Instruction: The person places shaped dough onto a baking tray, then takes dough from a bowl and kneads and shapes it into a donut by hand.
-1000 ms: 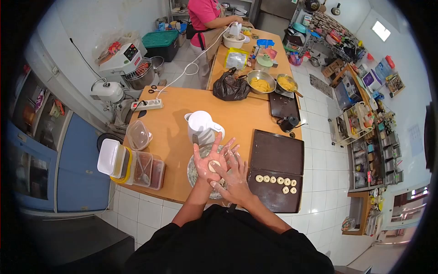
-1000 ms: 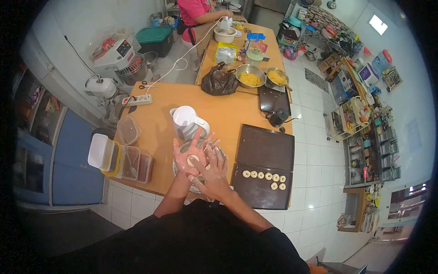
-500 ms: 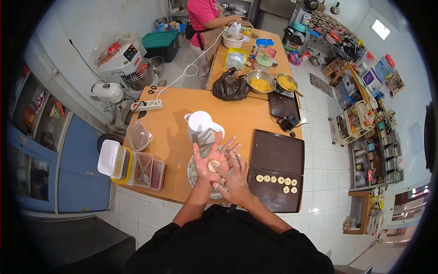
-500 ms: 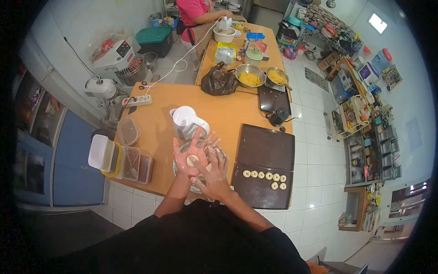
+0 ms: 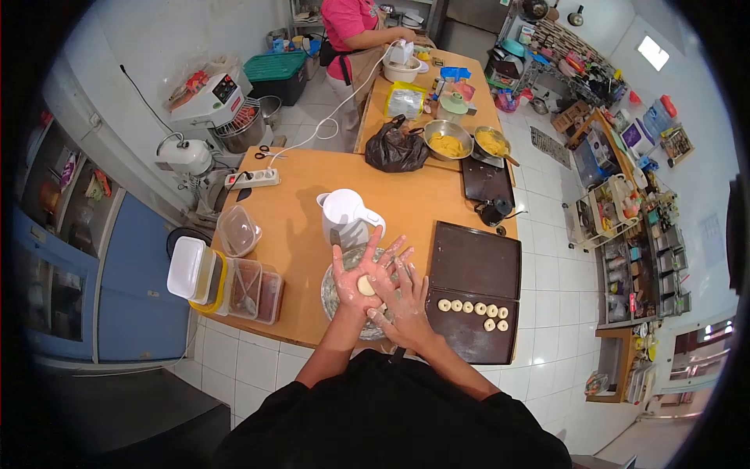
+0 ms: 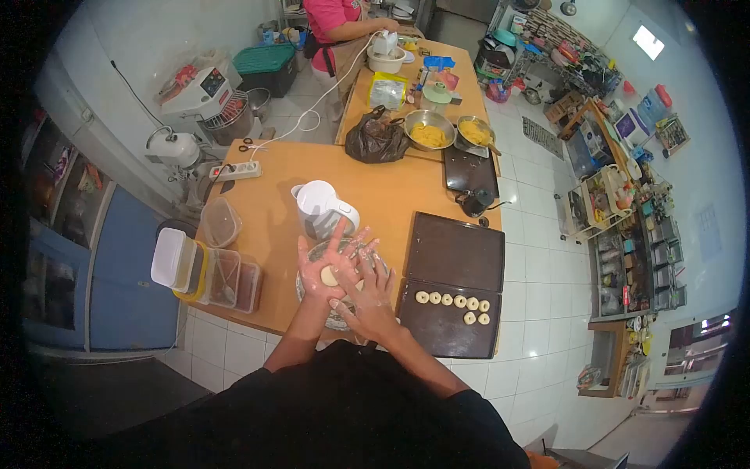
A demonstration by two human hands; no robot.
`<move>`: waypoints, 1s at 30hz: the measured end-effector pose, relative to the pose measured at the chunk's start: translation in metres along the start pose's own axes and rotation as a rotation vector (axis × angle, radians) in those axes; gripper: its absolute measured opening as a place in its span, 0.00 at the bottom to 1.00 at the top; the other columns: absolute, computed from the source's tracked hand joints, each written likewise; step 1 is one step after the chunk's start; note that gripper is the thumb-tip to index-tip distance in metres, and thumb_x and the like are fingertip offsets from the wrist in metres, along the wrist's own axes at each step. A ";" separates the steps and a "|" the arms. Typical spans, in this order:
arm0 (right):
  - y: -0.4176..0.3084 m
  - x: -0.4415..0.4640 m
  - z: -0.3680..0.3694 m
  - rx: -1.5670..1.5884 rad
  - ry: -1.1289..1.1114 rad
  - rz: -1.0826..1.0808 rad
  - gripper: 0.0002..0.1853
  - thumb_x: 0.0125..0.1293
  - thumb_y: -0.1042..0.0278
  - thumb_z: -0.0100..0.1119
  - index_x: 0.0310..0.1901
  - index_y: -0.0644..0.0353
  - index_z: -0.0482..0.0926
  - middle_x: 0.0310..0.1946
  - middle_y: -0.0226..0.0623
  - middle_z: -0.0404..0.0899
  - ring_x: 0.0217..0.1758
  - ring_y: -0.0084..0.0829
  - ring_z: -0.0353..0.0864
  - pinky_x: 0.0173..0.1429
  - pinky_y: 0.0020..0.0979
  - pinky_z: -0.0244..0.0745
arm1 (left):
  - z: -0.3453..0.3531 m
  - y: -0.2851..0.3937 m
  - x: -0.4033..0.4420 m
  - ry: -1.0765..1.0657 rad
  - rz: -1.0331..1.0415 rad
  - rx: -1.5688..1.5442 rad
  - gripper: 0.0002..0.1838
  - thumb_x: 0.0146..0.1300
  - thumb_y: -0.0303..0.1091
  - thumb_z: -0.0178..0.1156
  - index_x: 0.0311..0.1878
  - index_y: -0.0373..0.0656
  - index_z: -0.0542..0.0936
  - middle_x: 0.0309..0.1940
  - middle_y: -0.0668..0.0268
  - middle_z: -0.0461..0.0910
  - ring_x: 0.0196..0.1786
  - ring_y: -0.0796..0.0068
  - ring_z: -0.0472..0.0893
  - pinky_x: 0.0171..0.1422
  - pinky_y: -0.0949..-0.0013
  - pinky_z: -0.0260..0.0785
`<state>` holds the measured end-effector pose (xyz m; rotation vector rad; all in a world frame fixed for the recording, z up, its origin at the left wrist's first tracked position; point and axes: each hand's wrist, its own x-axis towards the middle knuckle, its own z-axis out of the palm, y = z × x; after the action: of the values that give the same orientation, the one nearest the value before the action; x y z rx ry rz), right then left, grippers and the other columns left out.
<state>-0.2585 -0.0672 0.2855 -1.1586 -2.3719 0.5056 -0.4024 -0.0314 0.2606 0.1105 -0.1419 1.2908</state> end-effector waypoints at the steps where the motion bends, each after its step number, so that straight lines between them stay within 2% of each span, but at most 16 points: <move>1: 0.000 -0.001 0.000 -0.019 -0.009 0.001 0.31 0.68 0.40 0.55 0.69 0.45 0.72 0.75 0.60 0.47 0.77 0.67 0.42 0.71 0.75 0.37 | 0.001 -0.001 0.000 0.027 0.006 -0.002 0.53 0.58 0.84 0.37 0.81 0.64 0.49 0.81 0.52 0.43 0.81 0.46 0.46 0.77 0.34 0.47; 5: -0.001 0.003 0.003 0.028 0.061 -0.027 0.29 0.67 0.41 0.57 0.66 0.44 0.75 0.75 0.58 0.48 0.77 0.66 0.44 0.70 0.76 0.39 | -0.001 -0.002 -0.001 0.039 -0.008 -0.087 0.52 0.60 0.82 0.38 0.81 0.61 0.48 0.80 0.50 0.44 0.80 0.45 0.48 0.77 0.33 0.47; 12: -0.010 0.007 -0.005 -0.012 0.019 -0.031 0.27 0.67 0.42 0.57 0.66 0.40 0.76 0.75 0.55 0.50 0.77 0.65 0.43 0.71 0.76 0.38 | -0.005 -0.003 -0.002 0.009 -0.018 -0.105 0.52 0.61 0.81 0.40 0.81 0.59 0.46 0.80 0.47 0.44 0.80 0.43 0.48 0.77 0.36 0.49; 17: -0.012 0.005 -0.006 -0.077 -0.032 -0.067 0.25 0.67 0.42 0.58 0.63 0.40 0.79 0.75 0.54 0.53 0.78 0.63 0.44 0.70 0.77 0.38 | -0.003 -0.002 0.000 0.041 0.003 -0.097 0.52 0.61 0.81 0.40 0.81 0.60 0.46 0.79 0.48 0.45 0.81 0.45 0.46 0.78 0.36 0.47; 20: -0.008 0.002 -0.002 -0.068 -0.008 -0.086 0.25 0.66 0.42 0.59 0.61 0.41 0.81 0.75 0.54 0.50 0.78 0.64 0.42 0.70 0.78 0.37 | -0.002 -0.002 -0.001 0.028 0.006 -0.054 0.52 0.60 0.82 0.38 0.81 0.61 0.48 0.80 0.49 0.45 0.81 0.46 0.45 0.79 0.38 0.46; 30: -0.001 -0.010 -0.004 -0.072 0.046 -0.063 0.27 0.65 0.47 0.62 0.65 0.40 0.77 0.74 0.54 0.52 0.77 0.64 0.46 0.71 0.76 0.38 | 0.006 -0.002 0.000 0.013 0.027 -0.040 0.52 0.58 0.83 0.38 0.81 0.64 0.50 0.81 0.53 0.44 0.81 0.47 0.44 0.77 0.35 0.46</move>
<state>-0.2519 -0.0755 0.2868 -1.1102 -2.3964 0.3718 -0.4012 -0.0329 0.2666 0.0659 -0.1586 1.3142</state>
